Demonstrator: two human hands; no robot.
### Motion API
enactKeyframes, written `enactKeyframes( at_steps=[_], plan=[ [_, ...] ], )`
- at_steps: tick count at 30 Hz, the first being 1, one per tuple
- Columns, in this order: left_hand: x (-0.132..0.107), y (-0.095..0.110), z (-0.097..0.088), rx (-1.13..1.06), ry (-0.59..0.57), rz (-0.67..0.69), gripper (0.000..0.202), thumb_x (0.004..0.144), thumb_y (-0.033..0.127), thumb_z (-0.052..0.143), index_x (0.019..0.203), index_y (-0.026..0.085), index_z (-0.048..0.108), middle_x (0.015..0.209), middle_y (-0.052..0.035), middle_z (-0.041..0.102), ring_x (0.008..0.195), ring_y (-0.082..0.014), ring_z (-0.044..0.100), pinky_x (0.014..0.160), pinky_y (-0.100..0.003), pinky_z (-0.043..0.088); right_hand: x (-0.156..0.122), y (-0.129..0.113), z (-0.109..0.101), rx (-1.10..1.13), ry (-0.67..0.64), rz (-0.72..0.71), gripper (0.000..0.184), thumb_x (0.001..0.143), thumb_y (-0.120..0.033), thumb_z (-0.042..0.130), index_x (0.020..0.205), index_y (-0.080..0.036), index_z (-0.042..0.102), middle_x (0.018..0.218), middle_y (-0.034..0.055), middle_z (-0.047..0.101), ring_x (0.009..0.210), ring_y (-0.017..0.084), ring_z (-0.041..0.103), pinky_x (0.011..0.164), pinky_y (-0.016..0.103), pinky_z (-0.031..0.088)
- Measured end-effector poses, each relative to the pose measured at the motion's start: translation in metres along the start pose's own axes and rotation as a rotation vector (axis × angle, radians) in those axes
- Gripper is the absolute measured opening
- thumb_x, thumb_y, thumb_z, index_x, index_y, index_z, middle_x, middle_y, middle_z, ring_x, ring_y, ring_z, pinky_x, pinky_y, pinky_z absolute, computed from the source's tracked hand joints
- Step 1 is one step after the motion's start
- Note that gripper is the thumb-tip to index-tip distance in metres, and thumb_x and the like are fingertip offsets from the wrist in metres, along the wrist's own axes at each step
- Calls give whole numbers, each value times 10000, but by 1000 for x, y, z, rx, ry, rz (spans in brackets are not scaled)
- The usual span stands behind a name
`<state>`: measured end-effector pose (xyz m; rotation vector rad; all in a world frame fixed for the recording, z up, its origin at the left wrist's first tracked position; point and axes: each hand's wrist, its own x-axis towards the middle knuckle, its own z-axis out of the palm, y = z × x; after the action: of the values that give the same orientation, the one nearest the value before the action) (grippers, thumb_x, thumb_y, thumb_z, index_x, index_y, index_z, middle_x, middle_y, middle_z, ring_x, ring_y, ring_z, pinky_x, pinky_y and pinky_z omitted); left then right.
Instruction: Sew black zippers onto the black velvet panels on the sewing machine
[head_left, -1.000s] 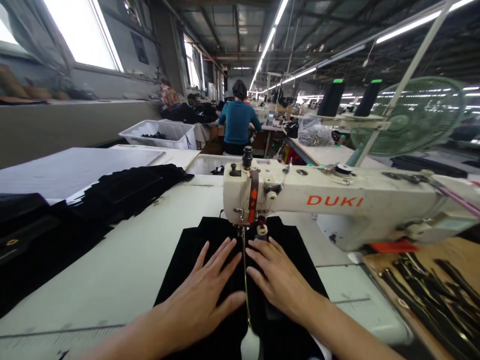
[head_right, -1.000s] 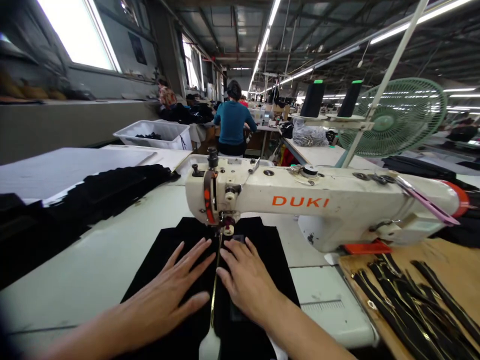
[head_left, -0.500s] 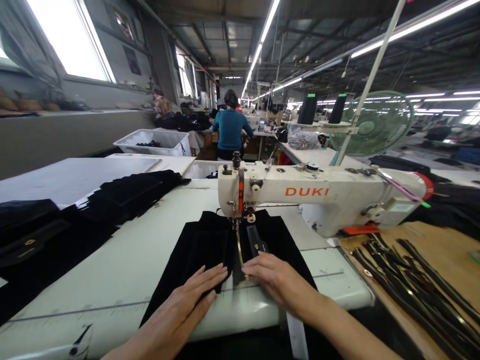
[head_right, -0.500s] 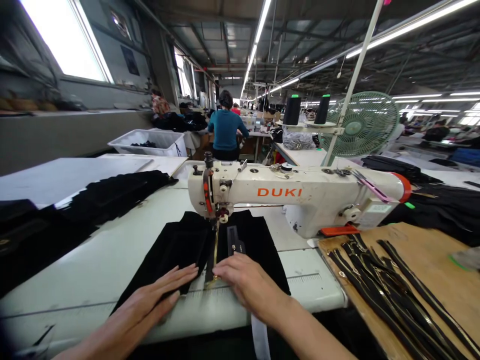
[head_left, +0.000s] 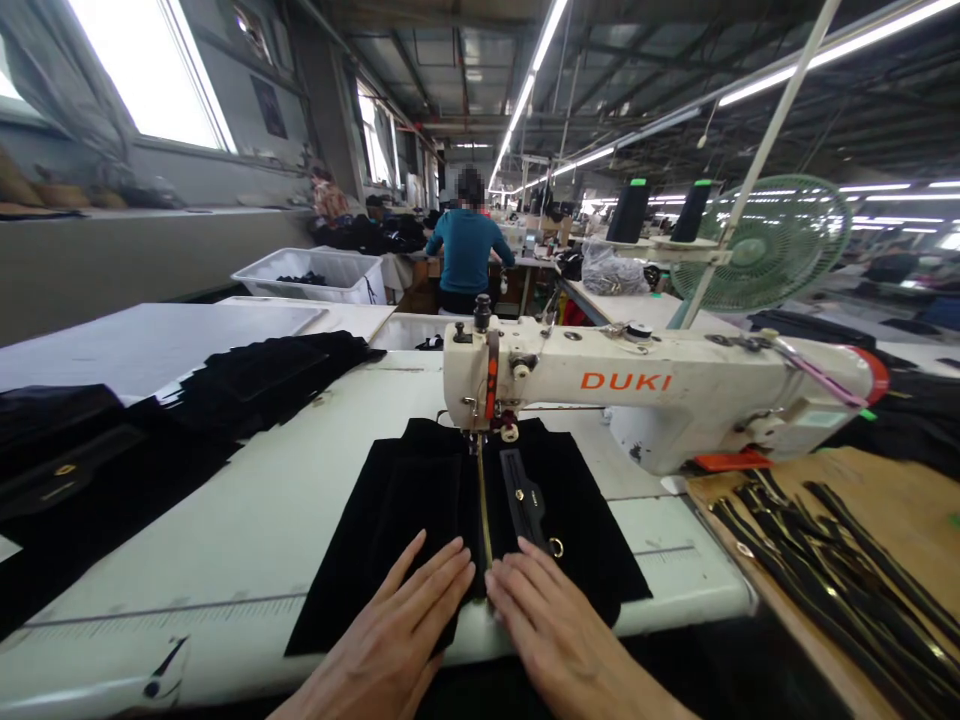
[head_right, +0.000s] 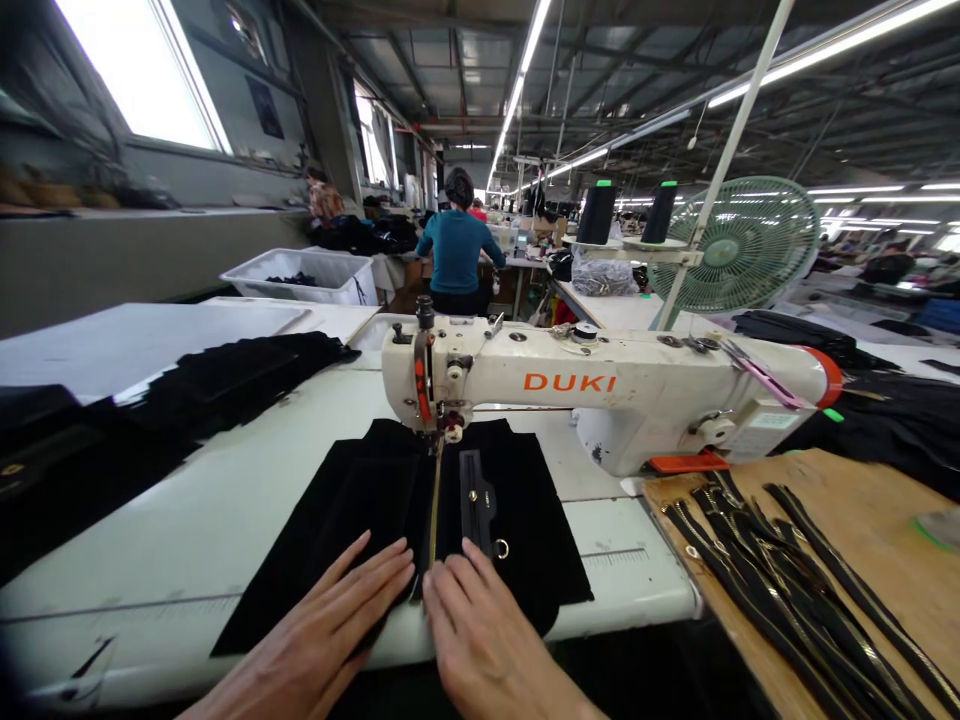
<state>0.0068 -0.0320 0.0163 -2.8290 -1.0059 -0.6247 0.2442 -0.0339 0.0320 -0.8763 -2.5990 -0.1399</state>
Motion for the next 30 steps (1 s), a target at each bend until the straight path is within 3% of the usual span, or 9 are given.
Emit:
enactKeyframes(
  at_steps=[5,12,16,19,25,30],
  plan=[
    [2,7,-3,120,51,34,741,707,-48,401,1436,87,423,1467,-73,513,1451,-220,303,1177,-417,333,5,-4,0,284,30,262,201,946,-133,556,1114,-207,637,1020,30,666,976,172,632,1118,482,409],
    [1,8,4,117,114,77,861,728,-60,362,1555,86,171,1432,-85,544,1380,-214,430,1129,-350,409,12,-7,-2,519,29,572,312,806,-119,757,1070,-276,699,1012,-4,667,1043,220,624,1146,591,324],
    [1,10,-1,66,86,20,877,758,-79,327,1573,162,111,1456,-66,519,1329,-197,497,1142,-346,389,14,-10,4,502,111,533,192,883,-122,665,971,-284,717,938,-12,663,932,194,636,1110,591,358],
    [3,12,-6,74,120,17,862,767,-84,321,1571,157,127,1429,-73,551,1307,-189,523,1134,-337,400,15,-12,11,427,196,465,131,896,-121,642,917,-243,687,895,-10,655,864,183,625,1064,565,408],
    [3,11,-3,150,162,76,661,785,-50,366,1431,60,446,1334,-108,631,1343,-203,485,1133,-327,402,15,-13,16,288,251,305,109,953,-110,530,956,-182,611,891,19,632,837,166,616,1076,505,428],
    [5,14,-8,131,165,78,716,809,-71,320,1503,101,339,1350,-86,623,1331,-187,497,1138,-327,397,11,-8,17,268,275,217,112,950,-86,538,994,-162,607,906,29,634,877,158,614,1103,455,427]
  ],
)
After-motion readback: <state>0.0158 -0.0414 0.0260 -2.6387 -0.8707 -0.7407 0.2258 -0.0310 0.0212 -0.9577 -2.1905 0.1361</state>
